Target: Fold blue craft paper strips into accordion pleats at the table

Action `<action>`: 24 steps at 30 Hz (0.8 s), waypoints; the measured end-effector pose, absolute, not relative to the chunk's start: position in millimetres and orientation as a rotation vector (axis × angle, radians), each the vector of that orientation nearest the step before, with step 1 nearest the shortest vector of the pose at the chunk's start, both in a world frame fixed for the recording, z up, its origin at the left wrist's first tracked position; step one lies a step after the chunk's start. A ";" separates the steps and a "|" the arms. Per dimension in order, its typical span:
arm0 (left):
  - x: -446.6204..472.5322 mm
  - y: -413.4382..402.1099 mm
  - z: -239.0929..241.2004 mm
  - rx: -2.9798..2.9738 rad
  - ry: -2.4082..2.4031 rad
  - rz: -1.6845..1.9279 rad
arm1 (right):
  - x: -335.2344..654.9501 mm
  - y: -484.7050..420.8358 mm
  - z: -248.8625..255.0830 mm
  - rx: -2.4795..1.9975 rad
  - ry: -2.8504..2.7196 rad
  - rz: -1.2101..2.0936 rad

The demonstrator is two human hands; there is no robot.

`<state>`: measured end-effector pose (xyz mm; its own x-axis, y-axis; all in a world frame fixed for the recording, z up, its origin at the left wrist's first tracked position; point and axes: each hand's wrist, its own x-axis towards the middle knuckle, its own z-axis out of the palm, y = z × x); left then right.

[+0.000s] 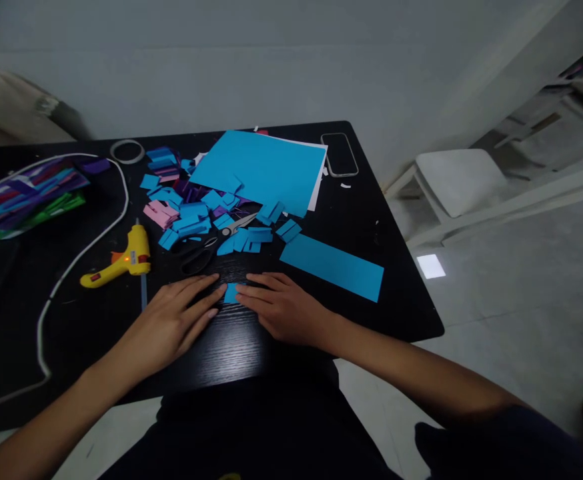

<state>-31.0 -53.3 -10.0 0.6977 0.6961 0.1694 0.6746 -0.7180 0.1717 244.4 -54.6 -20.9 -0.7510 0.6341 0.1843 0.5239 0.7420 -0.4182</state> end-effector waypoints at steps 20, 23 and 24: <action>-9.2 -27.1 -8.5 2.821 0.975 0.238 | 247.2 -54.8 -27.2 -0.882 -2.575 0.483; -17.6 -21.4 4.1 2.650 1.029 0.449 | 247.3 -54.9 -26.2 -0.879 -2.582 0.488; -20.8 -19.2 9.3 2.616 1.052 0.524 | 247.4 -54.9 -25.7 -0.881 -2.586 0.491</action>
